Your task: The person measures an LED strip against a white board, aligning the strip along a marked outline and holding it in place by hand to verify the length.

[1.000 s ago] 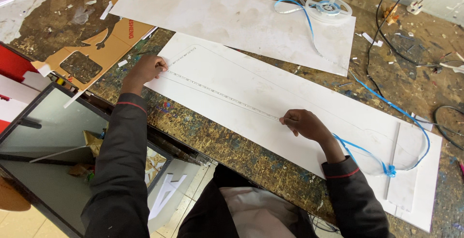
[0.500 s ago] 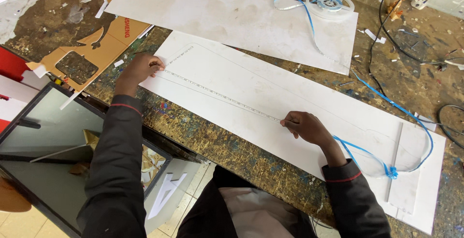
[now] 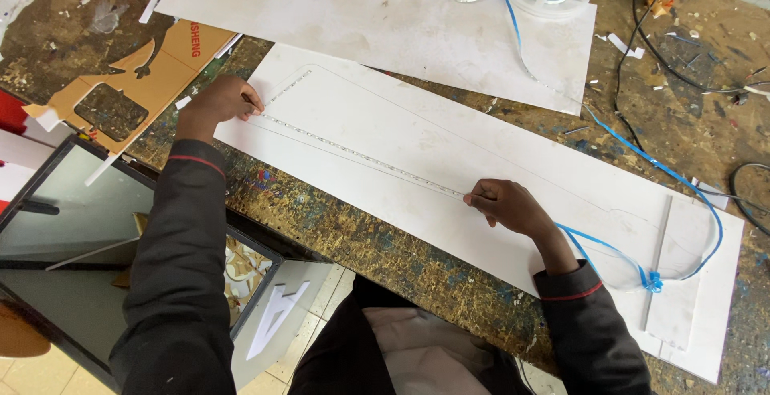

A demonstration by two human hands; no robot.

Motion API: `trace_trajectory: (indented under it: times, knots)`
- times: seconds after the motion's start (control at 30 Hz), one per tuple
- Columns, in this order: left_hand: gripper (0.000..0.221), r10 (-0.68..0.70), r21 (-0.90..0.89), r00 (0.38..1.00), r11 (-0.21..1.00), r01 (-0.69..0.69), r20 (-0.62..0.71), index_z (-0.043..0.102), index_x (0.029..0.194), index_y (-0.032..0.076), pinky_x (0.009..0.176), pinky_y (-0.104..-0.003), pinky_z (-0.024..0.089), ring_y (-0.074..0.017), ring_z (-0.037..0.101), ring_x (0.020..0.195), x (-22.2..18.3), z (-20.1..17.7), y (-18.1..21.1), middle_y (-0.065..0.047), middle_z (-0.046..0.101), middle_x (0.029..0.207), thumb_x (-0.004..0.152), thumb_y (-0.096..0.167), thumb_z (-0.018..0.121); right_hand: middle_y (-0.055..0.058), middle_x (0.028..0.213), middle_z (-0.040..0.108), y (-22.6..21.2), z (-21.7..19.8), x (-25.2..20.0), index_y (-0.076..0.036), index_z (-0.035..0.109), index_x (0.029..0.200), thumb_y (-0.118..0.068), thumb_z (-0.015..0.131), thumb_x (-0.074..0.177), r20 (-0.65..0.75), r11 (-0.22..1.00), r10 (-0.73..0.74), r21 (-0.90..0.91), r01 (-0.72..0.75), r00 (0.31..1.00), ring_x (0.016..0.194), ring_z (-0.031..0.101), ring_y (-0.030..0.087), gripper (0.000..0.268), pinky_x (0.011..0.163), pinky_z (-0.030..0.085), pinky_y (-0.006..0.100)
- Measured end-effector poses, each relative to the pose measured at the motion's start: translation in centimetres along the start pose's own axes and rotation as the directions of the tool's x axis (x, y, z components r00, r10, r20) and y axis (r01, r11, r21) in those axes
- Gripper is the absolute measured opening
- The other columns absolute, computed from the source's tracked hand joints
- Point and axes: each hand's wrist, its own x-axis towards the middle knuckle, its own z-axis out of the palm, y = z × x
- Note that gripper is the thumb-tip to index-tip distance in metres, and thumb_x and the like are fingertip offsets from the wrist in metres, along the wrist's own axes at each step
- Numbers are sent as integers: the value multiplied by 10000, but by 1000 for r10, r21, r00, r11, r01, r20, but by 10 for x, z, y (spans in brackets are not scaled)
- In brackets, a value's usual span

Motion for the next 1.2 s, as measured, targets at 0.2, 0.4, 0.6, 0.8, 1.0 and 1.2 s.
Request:
trace_trajectory:
  times: [0.2, 0.4, 0.6, 0.8, 1.0, 1.2]
  knots:
    - [221, 7, -45, 1000, 999, -7, 11, 903, 1217, 64, 868, -436, 643, -282, 848, 867, 9, 2, -11, -193, 871, 1029, 997, 89, 897, 82, 754, 660, 12, -1, 9, -35, 803, 1082, -228, 703, 1088, 16, 996, 8, 85, -9, 1000, 665, 717, 237, 218, 749, 566, 410]
    - [251, -34, -78, 999, 996, 36, 19, 899, 1185, 72, 891, -428, 640, -290, 857, 871, 23, 4, -22, -158, 873, 1040, 934, 67, 919, 77, 737, 648, 9, -2, 8, -47, 804, 1027, -259, 742, 1067, 13, 996, 24, 80, -25, 1000, 650, 721, 228, 225, 774, 585, 404]
    - [234, -32, -50, 999, 998, 32, -7, 903, 1180, 49, 823, -417, 640, -305, 859, 847, 25, 3, -23, -194, 873, 1010, 946, 56, 913, 75, 729, 650, 14, 0, 10, -44, 808, 1037, -261, 739, 1076, 14, 996, 19, 91, -21, 1000, 643, 713, 225, 231, 766, 582, 408]
    - [221, -26, -39, 993, 999, 21, -114, 902, 1155, 114, 793, -392, 642, -263, 838, 812, 26, 19, -36, -114, 848, 887, 935, 125, 905, 75, 716, 598, 10, -10, 3, -11, 793, 1055, -194, 696, 1079, 22, 984, 14, 177, -18, 1000, 612, 683, 231, 208, 706, 574, 420]
    - [152, 51, -44, 982, 997, -60, -179, 898, 1168, 87, 820, -436, 633, -333, 838, 928, 23, 30, -53, -157, 863, 993, 1036, 160, 885, 84, 729, 563, 45, -17, 13, 25, 778, 1095, -159, 654, 1108, 19, 984, -18, 175, 14, 1000, 619, 656, 232, 222, 688, 556, 424]
    - [208, 51, -60, 975, 996, -65, -218, 915, 1186, 100, 889, -490, 639, -434, 819, 1068, 5, 28, -37, -203, 866, 1099, 996, 185, 928, 83, 728, 549, 87, -38, 6, 30, 795, 1105, -160, 670, 1109, 1, 978, 12, 207, -12, 1000, 606, 654, 232, 227, 665, 550, 412]
